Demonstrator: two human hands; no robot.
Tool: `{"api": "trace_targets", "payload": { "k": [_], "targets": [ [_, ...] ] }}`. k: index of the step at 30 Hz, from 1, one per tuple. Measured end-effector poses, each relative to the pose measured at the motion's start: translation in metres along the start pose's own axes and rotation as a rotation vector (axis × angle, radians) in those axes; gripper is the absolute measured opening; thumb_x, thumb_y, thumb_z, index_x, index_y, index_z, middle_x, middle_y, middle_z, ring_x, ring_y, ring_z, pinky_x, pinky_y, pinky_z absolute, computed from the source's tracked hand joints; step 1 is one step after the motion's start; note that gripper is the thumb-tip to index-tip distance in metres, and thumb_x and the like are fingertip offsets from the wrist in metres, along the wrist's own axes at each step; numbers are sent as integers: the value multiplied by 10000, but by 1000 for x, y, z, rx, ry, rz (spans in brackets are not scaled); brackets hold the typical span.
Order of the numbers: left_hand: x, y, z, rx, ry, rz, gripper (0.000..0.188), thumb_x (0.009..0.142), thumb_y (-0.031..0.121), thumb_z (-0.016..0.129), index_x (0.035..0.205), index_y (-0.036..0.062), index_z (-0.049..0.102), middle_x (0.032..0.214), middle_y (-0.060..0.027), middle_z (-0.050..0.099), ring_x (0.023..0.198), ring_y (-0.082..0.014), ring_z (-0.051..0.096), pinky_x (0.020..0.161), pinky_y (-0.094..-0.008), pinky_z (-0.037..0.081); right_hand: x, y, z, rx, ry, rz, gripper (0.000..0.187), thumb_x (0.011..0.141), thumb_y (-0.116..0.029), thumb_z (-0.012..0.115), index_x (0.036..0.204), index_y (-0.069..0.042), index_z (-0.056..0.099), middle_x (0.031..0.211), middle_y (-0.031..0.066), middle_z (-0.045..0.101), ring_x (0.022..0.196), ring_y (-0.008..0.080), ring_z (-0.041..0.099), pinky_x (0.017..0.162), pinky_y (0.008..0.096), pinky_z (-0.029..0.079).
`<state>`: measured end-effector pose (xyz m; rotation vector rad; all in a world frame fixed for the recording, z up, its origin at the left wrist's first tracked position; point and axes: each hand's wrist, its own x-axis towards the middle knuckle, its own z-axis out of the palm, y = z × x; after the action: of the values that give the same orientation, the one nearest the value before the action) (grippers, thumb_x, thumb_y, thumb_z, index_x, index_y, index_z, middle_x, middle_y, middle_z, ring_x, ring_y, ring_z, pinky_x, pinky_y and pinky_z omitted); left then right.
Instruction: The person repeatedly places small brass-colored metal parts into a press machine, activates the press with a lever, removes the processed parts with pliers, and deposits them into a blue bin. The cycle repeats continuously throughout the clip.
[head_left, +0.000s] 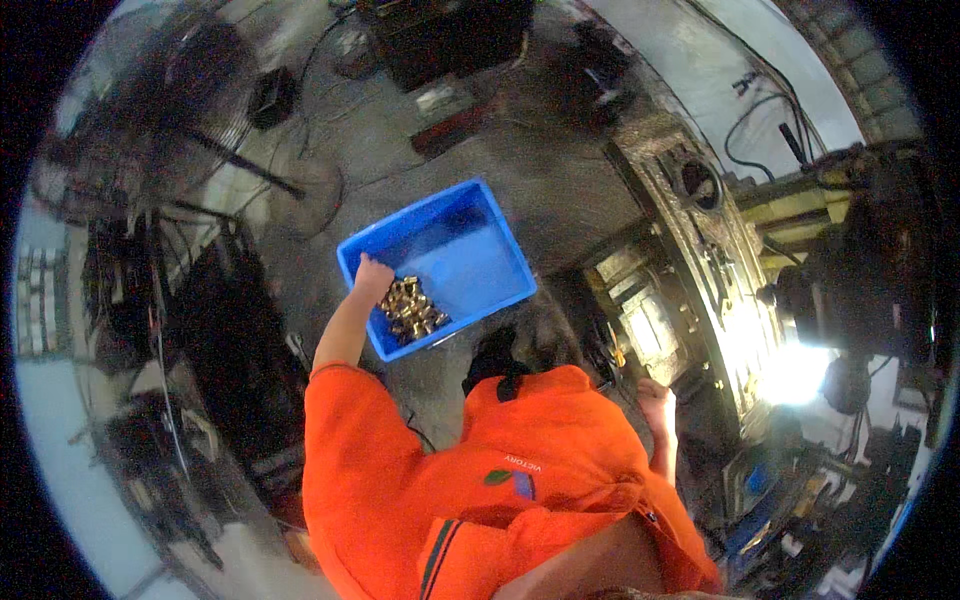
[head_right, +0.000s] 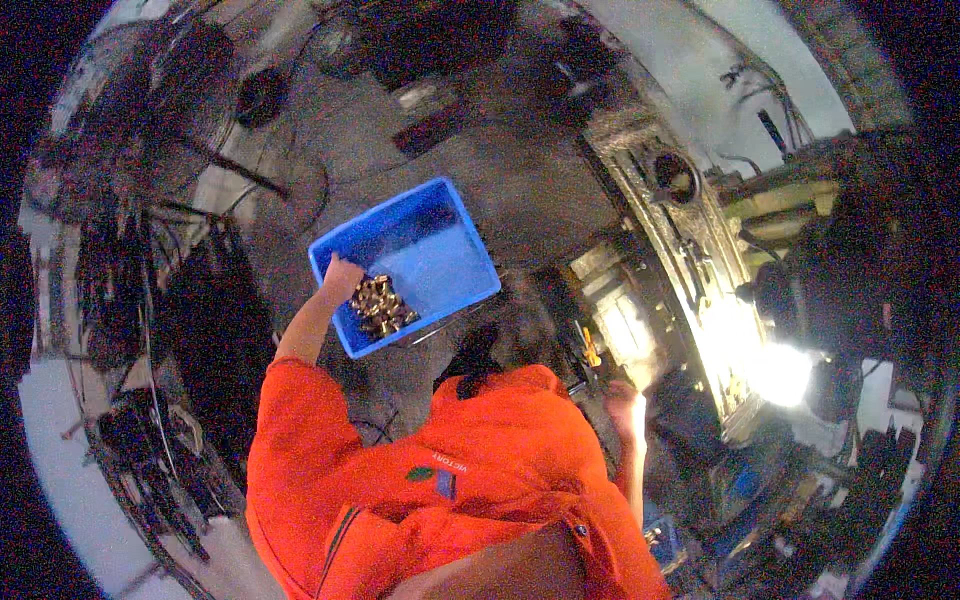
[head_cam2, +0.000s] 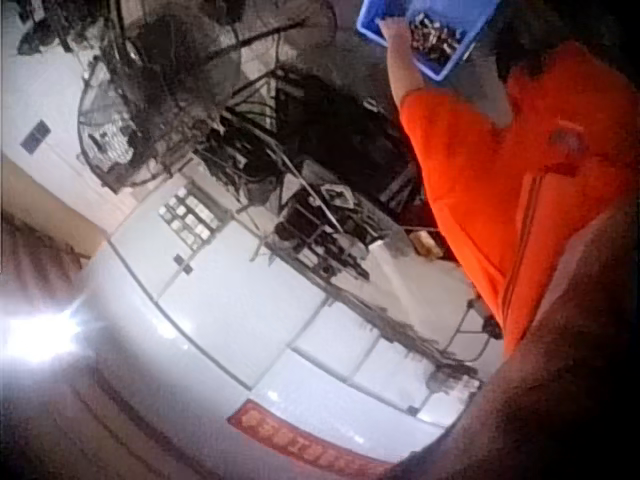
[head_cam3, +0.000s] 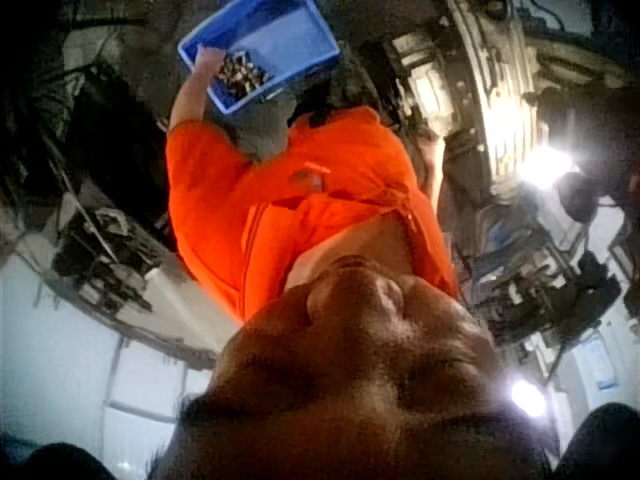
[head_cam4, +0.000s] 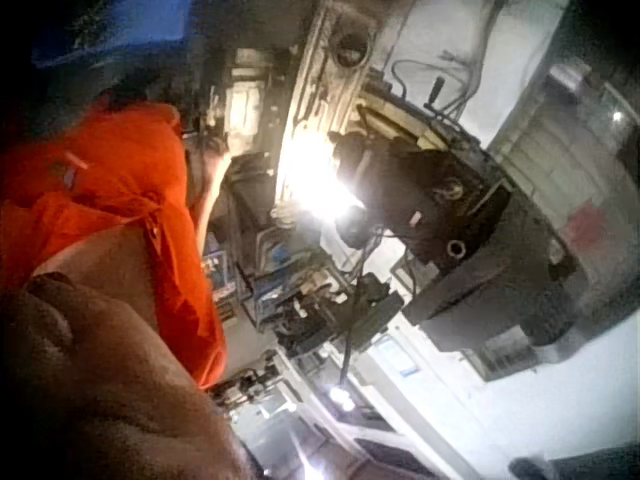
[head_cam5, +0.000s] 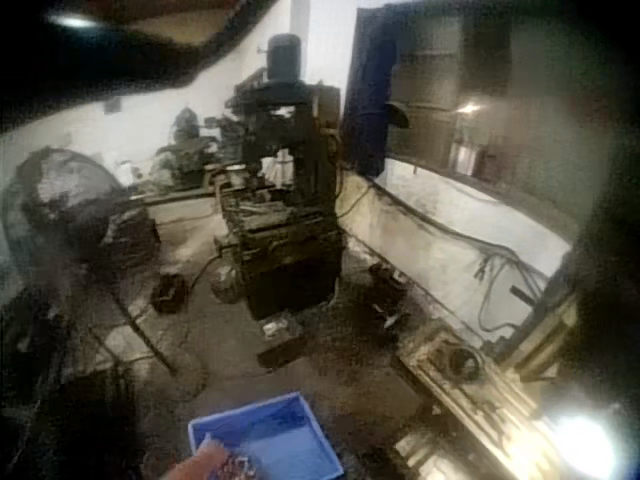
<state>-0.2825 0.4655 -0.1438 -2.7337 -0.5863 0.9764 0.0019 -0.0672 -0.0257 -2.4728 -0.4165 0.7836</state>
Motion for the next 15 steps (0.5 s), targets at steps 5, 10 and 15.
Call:
{"api": "trace_targets", "payload": {
  "k": [5, 10, 15],
  "targets": [
    [23, -9, 25, -23, 32, 81, 154, 755, 123, 540, 821, 167, 673, 874, -27, 662, 893, -216, 612, 784, -422, 387, -12, -12, 5, -59, 40, -62, 332, 640, -50, 531, 952, -8, 636, 816, 133, 655, 747, 202, 634, 694, 281, 483],
    [19, -12, 8, 13, -46, 159, 132, 686, 137, 619, 813, 136, 659, 879, -56, 654, 874, -224, 614, 745, -397, 421, -14, -10, 7, -6, 90, -66, 325, 597, -86, 605, 914, -26, 639, 836, 174, 636, 767, 269, 631, 698, 323, 490],
    [8, -6, -41, -32, -96, 116, 195, 639, 153, 648, 831, 116, 650, 898, -78, 642, 877, -248, 613, 747, -401, 440, -23, -5, -5, 31, 44, 0, 357, 600, -79, 607, 950, -15, 625, 878, 173, 636, 804, 255, 634, 715, 327, 491]
  ]
}}
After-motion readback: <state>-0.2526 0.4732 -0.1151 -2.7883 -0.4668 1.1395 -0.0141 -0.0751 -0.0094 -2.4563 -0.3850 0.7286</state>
